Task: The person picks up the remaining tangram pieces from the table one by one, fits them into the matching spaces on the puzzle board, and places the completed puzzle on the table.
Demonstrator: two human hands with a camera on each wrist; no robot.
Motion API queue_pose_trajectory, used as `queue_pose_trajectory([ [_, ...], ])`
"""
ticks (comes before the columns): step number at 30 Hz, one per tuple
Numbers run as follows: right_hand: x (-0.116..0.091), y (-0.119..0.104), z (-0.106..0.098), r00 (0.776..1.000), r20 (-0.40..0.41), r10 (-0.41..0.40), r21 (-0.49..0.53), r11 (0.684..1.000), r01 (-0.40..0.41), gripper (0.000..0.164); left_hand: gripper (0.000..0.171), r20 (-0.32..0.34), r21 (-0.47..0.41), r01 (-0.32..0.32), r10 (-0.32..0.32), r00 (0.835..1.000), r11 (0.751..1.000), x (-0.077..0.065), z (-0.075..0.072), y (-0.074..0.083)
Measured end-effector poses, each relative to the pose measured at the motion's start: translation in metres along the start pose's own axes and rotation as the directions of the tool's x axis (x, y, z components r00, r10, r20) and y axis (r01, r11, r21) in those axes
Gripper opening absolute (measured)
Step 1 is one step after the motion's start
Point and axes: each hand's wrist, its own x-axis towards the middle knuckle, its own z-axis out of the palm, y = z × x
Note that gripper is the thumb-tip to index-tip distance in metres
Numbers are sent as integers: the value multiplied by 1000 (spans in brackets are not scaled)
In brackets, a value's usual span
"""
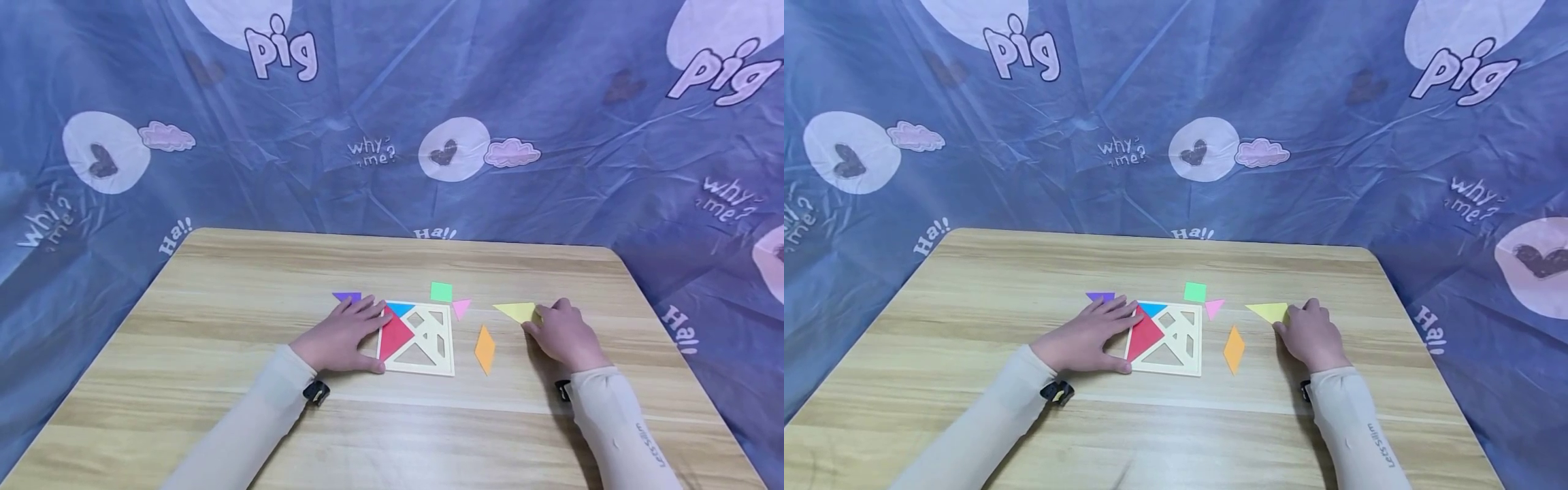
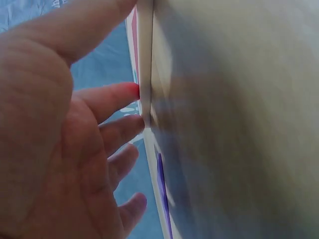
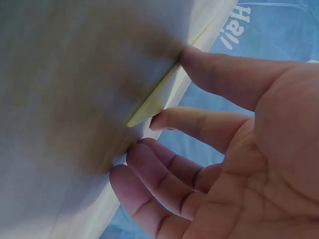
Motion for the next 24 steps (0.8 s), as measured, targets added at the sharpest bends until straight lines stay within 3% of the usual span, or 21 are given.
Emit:
queue_pose_trajectory([
  [9,0,0,-3,999,-11,-47,35,998,48,19,98,-26,-13,24,-24,999,1000,2,1,6],
  [24,1,1,-2,997,-52,-51,53,997,54,18,97,-17,-34,41,-42,999,999,1,4,11],
])
